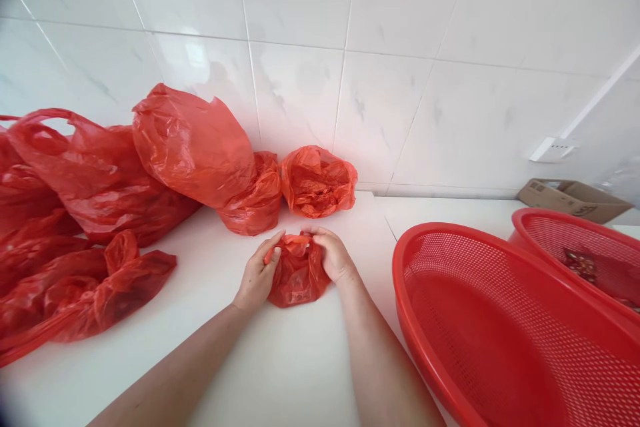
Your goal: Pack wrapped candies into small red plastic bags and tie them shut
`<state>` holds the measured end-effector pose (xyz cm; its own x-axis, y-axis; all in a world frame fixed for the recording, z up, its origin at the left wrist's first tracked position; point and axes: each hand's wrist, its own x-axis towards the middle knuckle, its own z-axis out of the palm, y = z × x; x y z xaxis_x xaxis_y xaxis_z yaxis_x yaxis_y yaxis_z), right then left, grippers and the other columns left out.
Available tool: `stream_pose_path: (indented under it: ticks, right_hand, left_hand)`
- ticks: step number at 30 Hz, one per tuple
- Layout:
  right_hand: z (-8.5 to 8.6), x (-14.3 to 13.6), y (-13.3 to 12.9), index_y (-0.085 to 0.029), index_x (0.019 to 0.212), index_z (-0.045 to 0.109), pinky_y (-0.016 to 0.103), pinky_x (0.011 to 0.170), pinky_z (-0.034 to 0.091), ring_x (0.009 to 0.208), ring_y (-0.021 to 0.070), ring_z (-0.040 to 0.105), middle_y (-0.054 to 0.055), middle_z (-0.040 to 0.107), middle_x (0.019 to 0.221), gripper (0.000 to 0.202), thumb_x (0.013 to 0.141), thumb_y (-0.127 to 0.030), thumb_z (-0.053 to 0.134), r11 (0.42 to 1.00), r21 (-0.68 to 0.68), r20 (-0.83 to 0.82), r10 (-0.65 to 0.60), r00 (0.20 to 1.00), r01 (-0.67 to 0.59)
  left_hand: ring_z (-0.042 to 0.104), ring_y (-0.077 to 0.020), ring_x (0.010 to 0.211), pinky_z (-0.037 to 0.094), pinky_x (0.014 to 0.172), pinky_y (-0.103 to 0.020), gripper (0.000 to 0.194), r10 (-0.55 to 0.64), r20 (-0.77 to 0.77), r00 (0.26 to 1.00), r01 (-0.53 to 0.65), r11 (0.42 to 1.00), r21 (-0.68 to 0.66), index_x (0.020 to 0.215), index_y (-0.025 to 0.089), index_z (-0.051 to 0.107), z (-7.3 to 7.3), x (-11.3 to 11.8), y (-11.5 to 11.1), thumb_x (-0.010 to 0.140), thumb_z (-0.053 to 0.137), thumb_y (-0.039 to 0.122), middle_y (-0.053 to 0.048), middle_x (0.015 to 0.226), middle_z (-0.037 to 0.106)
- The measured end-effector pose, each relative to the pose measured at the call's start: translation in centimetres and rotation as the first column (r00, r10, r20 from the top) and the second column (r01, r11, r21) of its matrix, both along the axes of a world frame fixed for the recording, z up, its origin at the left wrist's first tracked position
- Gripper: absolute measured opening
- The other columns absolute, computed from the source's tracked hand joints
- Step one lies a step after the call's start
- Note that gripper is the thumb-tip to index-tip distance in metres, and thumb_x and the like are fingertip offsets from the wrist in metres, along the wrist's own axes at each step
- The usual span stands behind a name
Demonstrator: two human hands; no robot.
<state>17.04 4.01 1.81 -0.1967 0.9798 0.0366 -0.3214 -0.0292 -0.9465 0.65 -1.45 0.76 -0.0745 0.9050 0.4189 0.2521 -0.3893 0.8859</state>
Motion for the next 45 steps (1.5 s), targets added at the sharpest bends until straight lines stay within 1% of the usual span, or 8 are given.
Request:
stream_pose_path:
  ticks: [6, 11, 20, 25, 30, 36, 40, 45]
  right_hand:
    - [-1.3, 1.9, 1.5, -0.016, 0.089, 0.067, 0.033, 0.065, 0.049, 0.064, 0.0178, 0.06, 0.005, 0.067, 0.072, 0.031, 0.064, -0.032, 0.06, 0.925, 0.054, 0.218, -0.379, 0.899, 0.376]
    - [-2.1, 3.8, 2.2, -0.017, 0.086, 0.068, 0.038, 0.087, 0.045, 0.092, 0.0228, 0.06, 0.01, 0.068, 0.096, 0.026, 0.07, -0.026, 0.049, 0.787, 0.194, 0.409, -0.608, 0.681, 0.586]
    - [-2.4, 4.3, 2.3, -0.017, 0.088, 0.068, 0.035, 0.087, 0.045, 0.096, 0.0222, 0.061, 0.01, 0.069, 0.101, 0.031, 0.073, -0.023, 0.042, 0.748, 0.305, 0.513, -0.651, 0.559, 0.59]
    - [-2.5, 4.6, 2.3, -0.015, 0.102, 0.063, 0.032, 0.075, 0.046, 0.086, 0.0215, 0.062, 0.011, 0.068, 0.099, 0.038, 0.078, -0.031, 0.04, 0.728, 0.328, 0.519, -0.671, 0.53, 0.601]
    - [-2.3, 3.9, 2.1, -0.019, 0.088, 0.065, 0.031, 0.07, 0.042, 0.076, 0.0211, 0.059, 0.008, 0.068, 0.083, 0.036, 0.082, -0.044, 0.04, 0.772, 0.369, 0.579, -0.626, 0.522, 0.517]
    - [-1.7, 1.3, 0.9, -0.023, 0.066, 0.063, 0.027, 0.062, 0.037, 0.064, 0.0158, 0.055, 0.001, 0.066, 0.069, 0.027, 0.08, -0.04, 0.049, 0.904, 0.387, 0.689, -0.414, 0.595, 0.181]
    - [-1.3, 0.4, -0.1, -0.022, 0.06, 0.061, 0.026, 0.058, 0.036, 0.06, 0.0144, 0.053, -0.002, 0.063, 0.062, 0.026, 0.078, -0.039, 0.053, 0.933, 0.359, 0.734, -0.273, 0.622, -0.014]
    - [-1.2, 0.4, -0.5, -0.022, 0.066, 0.063, 0.026, 0.059, 0.036, 0.061, 0.0157, 0.055, -0.001, 0.065, 0.066, 0.019, 0.075, -0.037, 0.055, 0.945, 0.314, 0.758, -0.187, 0.625, -0.097]
  left_hand:
    - [0.052, -0.021, 0.114, 0.036, 0.103, -0.037, 0.037, 0.086, 0.051, 0.995, -0.09, 0.993, 0.07, 0.115, 0.022, 0.063, 0.5, -0.3, -0.2, 0.091, 0.043, 0.042, -0.007, 0.118, 0.06]
    - [0.058, -0.0189, 0.079, 0.044, 0.077, -0.03, 0.038, 0.253, 0.126, 0.959, -0.249, 0.967, -0.047, 0.079, 0.019, 0.064, 0.9, -0.8, -0.2, 0.089, 0.041, 0.048, -0.004, 0.08, 0.064]
    - [0.055, -0.0146, 0.065, 0.045, 0.067, -0.028, 0.037, 0.267, 0.288, 0.92, -0.237, 0.962, -0.136, 0.073, 0.019, 0.053, 0.2, -1.1, 0.1, 0.089, 0.041, 0.049, 0.0, 0.068, 0.057]
    - [0.058, -0.018, 0.09, 0.047, 0.082, -0.032, 0.032, 0.221, 0.234, 0.947, -0.218, 0.975, -0.041, 0.103, 0.019, 0.056, 0.6, -1.2, -0.3, 0.089, 0.045, 0.045, -0.006, 0.097, 0.061]
    - [0.034, -0.0251, 0.132, 0.029, 0.108, -0.045, 0.064, 0.228, -0.071, 0.971, -0.216, 0.966, 0.145, 0.137, 0.027, 0.036, 0.5, -0.9, -0.4, 0.08, 0.061, 0.041, -0.011, 0.142, 0.037]
    - [0.021, -0.0348, 0.138, 0.024, 0.109, -0.053, 0.098, 0.027, -0.457, 0.889, 0.018, 0.995, 0.095, 0.144, 0.028, 0.029, -0.8, 0.1, -0.1, 0.061, 0.077, 0.049, -0.013, 0.152, 0.023]
    - [0.036, -0.0337, 0.129, 0.028, 0.107, -0.053, 0.07, -0.043, -0.545, 0.837, 0.051, 0.999, -0.001, 0.129, 0.032, 0.052, -0.6, 0.4, -0.1, 0.064, 0.076, 0.039, -0.008, 0.138, 0.046]
    - [0.053, -0.0276, 0.109, 0.037, 0.1, -0.045, 0.029, -0.039, -0.493, 0.869, 0.073, 0.996, 0.05, 0.102, 0.028, 0.069, 0.2, 0.4, -0.4, 0.074, 0.065, 0.025, -0.006, 0.116, 0.062]
